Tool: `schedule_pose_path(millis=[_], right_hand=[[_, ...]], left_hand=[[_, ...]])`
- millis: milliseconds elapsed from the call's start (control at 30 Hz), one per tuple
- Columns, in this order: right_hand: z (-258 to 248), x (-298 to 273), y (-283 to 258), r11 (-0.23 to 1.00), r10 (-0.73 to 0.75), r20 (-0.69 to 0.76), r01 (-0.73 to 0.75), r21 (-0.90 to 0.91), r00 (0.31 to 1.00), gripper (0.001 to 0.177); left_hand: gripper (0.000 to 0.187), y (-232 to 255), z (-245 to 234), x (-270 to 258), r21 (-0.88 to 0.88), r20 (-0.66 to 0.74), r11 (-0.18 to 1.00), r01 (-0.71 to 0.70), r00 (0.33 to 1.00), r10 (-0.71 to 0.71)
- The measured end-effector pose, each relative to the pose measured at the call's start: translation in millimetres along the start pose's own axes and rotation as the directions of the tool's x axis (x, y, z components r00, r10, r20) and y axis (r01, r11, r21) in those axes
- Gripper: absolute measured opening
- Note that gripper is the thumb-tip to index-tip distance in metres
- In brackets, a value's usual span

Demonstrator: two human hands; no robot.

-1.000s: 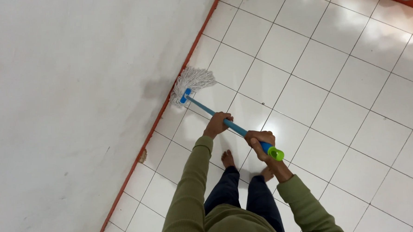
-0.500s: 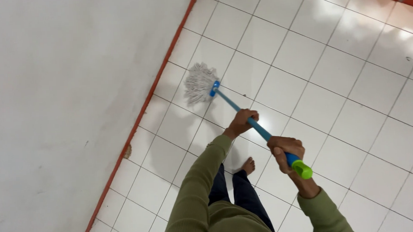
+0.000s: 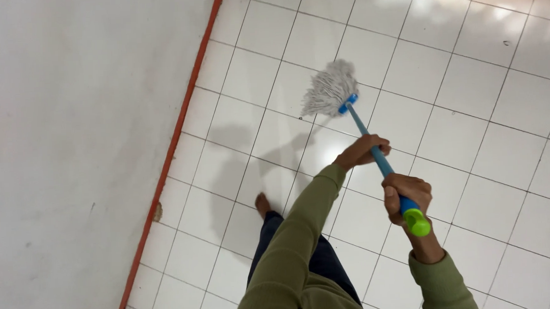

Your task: The person sits on the floor and wrings a white mop head in a green bucket of water. The person then stands and mops the white tiled floor with a blue-handled mop, moving back and forth across the room.

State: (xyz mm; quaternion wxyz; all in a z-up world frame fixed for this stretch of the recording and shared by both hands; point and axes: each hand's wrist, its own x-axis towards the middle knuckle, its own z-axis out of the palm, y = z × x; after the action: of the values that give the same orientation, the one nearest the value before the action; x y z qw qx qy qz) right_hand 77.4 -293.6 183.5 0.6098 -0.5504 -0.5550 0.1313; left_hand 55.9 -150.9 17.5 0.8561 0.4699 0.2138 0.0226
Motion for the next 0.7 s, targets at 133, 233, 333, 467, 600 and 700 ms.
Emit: schedule_pose_path(millis=[133, 233, 333, 467, 600, 700], right_hand=[[-17.9, 9.0, -16.1, 0.999, -0.017, -0.124, 0.013, -0.031, 0.992, 0.037], [-12.9, 7.8, -21.6, 0.999, -0.027, -0.227, 0.018, -0.043, 0.974, 0.042], [3.9, 12.0, -19.3, 0.998, -0.058, -0.308, 0.059, -0.005, 0.95, 0.044], [36.4, 10.2, -13.9, 0.986, -0.036, -0.31, 0.084, 0.143, 0.95, 0.041], [76.9, 11.7, 8.7, 0.928, -0.063, -0.266, 0.155, 0.34, 0.962, 0.048], [122.4, 12.2, 10.1, 0.924, -0.041, -0.248, 0.131, 0.36, 0.968, 0.048]], left_hand=[[0.027, 28.2, 20.8, -21.1, 0.109, 0.136, 0.994, -0.008, 0.991, -0.007], [0.02, 13.3, 6.7, -18.3, 0.51, 0.288, 0.792, -0.336, 0.934, 0.211], [0.018, 3.0, -16.9, -21.6, 0.582, 0.355, 0.687, -0.436, 0.896, 0.268], [0.017, -1.8, -55.3, -42.2, 0.752, 0.198, 0.623, -0.215, 0.975, 0.098], [0.012, -16.6, -111.2, -63.9, 0.841, 0.036, 0.539, -0.052, 0.999, 0.039], [0.018, -19.0, -154.8, -95.0, 0.861, -0.006, 0.508, -0.015, 0.999, 0.04]])
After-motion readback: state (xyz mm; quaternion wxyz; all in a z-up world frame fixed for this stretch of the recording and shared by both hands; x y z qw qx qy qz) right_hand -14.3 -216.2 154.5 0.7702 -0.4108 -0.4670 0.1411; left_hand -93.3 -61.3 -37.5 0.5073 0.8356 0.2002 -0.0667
